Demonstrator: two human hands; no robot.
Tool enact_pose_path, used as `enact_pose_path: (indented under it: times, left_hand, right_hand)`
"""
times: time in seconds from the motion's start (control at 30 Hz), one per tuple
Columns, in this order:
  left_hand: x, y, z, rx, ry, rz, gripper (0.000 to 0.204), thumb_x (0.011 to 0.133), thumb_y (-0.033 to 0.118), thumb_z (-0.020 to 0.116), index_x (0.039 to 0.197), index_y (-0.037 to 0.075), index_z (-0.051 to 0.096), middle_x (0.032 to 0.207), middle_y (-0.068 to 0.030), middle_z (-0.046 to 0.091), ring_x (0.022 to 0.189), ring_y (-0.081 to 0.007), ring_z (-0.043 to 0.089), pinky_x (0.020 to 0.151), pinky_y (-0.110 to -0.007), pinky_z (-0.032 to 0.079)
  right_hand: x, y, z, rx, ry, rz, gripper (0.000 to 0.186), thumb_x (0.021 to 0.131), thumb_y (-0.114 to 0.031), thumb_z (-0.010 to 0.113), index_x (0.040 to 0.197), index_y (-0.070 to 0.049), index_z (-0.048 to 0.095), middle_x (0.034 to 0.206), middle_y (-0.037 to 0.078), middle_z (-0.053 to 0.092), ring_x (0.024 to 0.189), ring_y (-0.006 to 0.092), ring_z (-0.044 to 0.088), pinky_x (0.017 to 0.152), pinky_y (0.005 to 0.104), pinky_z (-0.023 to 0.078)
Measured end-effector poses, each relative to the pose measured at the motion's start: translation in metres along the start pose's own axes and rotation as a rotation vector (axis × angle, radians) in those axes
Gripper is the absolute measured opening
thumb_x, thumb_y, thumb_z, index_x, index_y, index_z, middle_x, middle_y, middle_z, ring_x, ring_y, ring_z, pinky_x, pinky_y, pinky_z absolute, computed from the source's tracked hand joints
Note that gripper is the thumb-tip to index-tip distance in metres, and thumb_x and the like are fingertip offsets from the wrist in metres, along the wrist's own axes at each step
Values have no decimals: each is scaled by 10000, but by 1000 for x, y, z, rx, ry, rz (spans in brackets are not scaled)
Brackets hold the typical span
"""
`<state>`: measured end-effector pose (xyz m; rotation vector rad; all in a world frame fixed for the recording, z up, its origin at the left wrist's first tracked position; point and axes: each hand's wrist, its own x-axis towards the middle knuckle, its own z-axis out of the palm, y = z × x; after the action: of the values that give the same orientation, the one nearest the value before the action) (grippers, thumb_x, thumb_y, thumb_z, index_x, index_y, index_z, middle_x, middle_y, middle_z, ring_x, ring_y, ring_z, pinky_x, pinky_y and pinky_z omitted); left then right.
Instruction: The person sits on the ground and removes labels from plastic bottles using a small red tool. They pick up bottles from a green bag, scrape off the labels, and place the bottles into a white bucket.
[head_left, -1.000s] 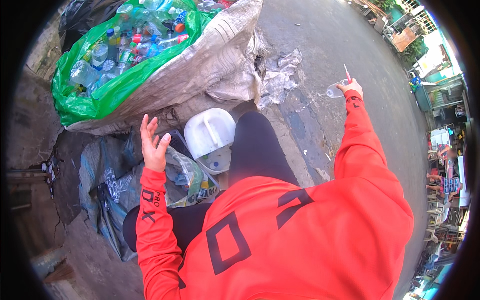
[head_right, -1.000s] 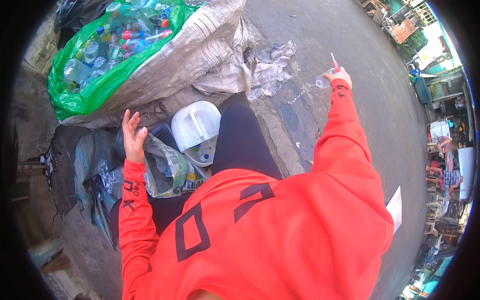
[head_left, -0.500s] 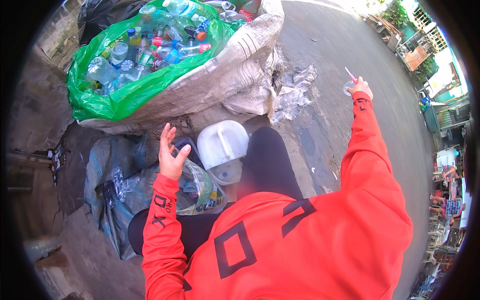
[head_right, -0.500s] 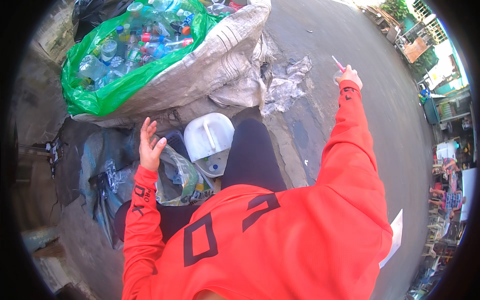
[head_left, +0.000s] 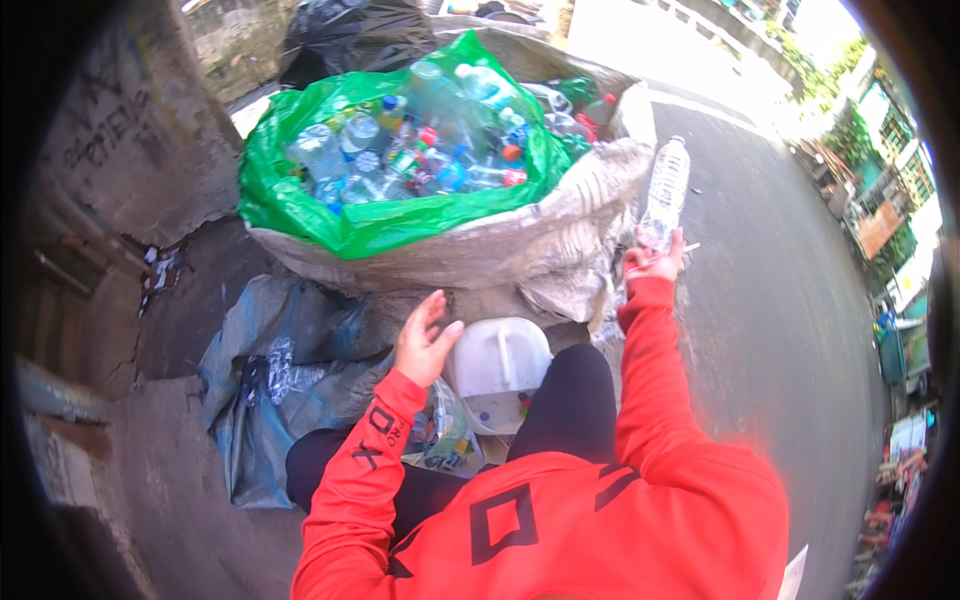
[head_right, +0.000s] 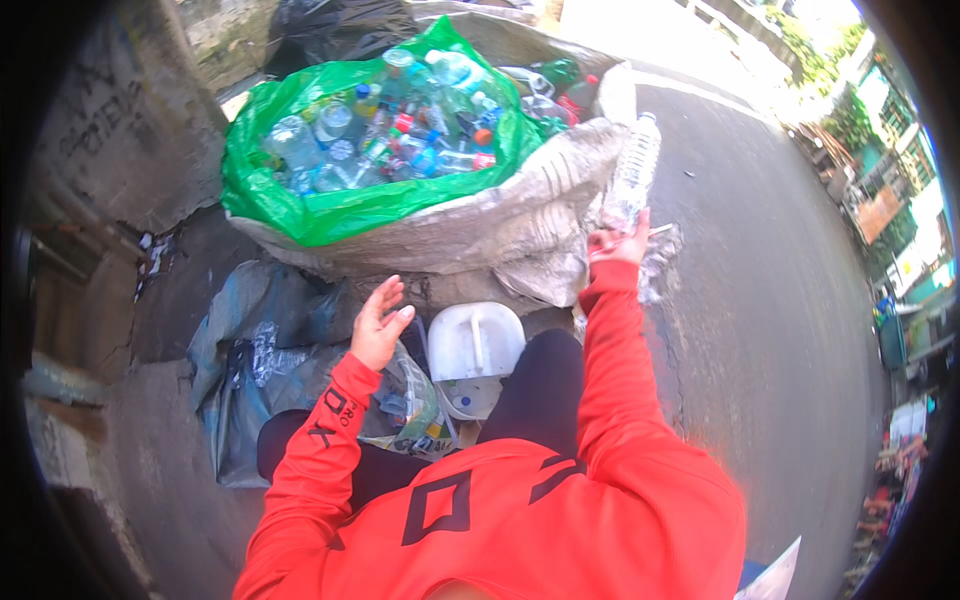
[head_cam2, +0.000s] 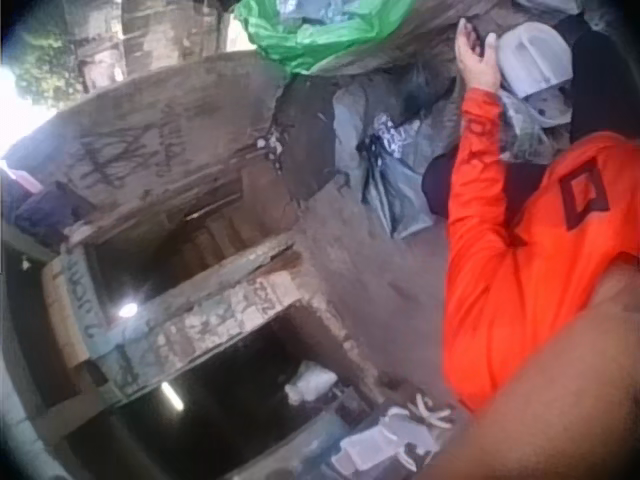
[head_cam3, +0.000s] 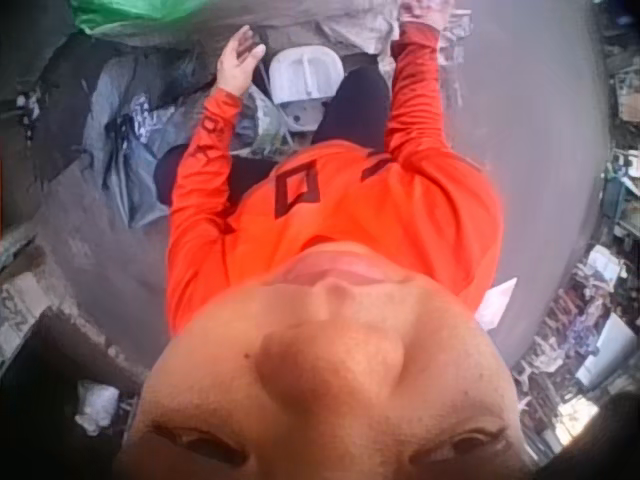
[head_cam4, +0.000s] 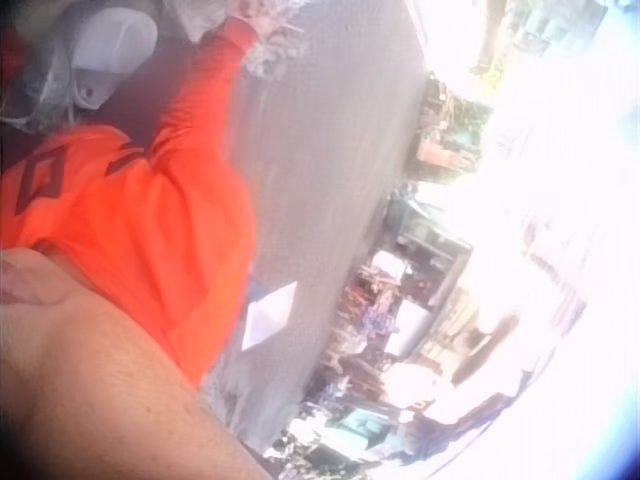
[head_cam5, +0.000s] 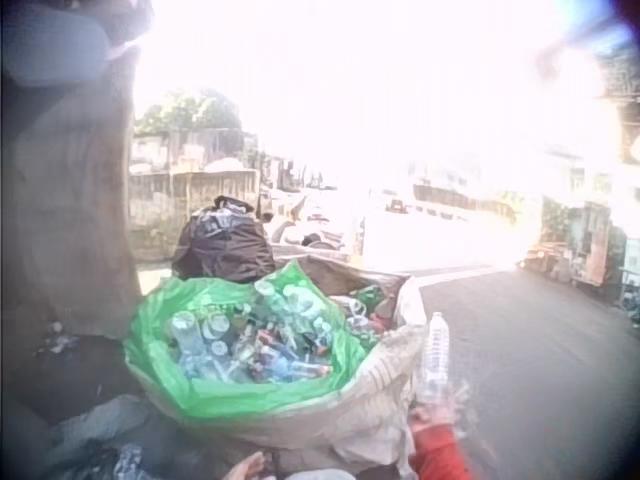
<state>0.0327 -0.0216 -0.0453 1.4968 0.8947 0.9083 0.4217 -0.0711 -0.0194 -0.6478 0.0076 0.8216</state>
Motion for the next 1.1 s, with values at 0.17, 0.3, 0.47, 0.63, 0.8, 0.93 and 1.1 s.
enact_pose_path:
  times: [0.17, 0.3, 0.47, 0.63, 0.8, 0.93, 1.1]
  left_hand:
    - [15, 26, -11, -366, -25, 41, 537, 875, 328, 556, 1299, 46, 384, 1188, -89, 503, 1033, -159, 515, 849, -267, 421]
    - [39, 14, -56, -501, 104, -29, 496, 862, 405, 546, 1204, 57, 457, 1070, -48, 565, 940, -142, 562, 794, -265, 454]
    - [25, 30, -97, -531, 315, -233, 252, 851, 299, 595, 1000, 98, 569, 857, 8, 609, 743, -94, 577, 589, -256, 474]
    - [27, 37, -111, -323, 518, -288, 166, 820, 222, 647, 897, 80, 609, 766, 16, 609, 598, -72, 551, 540, -237, 459]
    - [29, -1, -111, -516, 347, -55, 109, 799, 60, 640, 882, -5, 608, 783, -31, 616, 650, -101, 561, 589, -246, 454]
    - [29, 3, -98, -600, 318, -124, 119, 801, 11, 607, 917, -9, 600, 804, -49, 623, 690, -124, 587, 630, -271, 482]
    - [15, 38, -91, -944, 54, -289, 370, 880, 281, 534, 1122, 2, 508, 933, -72, 613, 795, -175, 614, 697, -304, 504]
  right_hand:
    - [-159, 152, 101, -229, -298, 398, 382, 858, -452, 512, 1047, -120, 504, 899, 64, 602, 398, 79, 388, 462, 259, 413]
    - [-163, 246, 112, -542, -483, 449, 219, 825, -300, 606, 915, -102, 578, 661, -33, 525, 456, 60, 423, 438, 237, 397]
    - [-185, 272, 144, -797, -543, 377, 190, 765, -245, 685, 838, -78, 635, 657, -21, 579, 482, 60, 471, 427, 222, 378]
    - [-151, 259, 155, -1113, -697, 244, 415, 746, -418, 674, 937, -50, 648, 750, 15, 612, 502, 70, 492, 434, 229, 393]
    - [-142, 264, 170, -1133, -891, 341, 395, 743, -393, 690, 868, -23, 635, 705, 37, 605, 584, 92, 527, 478, 247, 416]
    - [-135, 266, 161, -1014, -943, 131, 262, 734, -257, 720, 762, -16, 618, 624, 19, 578, 545, 92, 509, 513, 253, 407]
    - [-136, 254, 149, -1050, -929, 162, 192, 732, -180, 708, 714, -16, 610, 621, 19, 581, 555, 85, 513, 538, 267, 418]
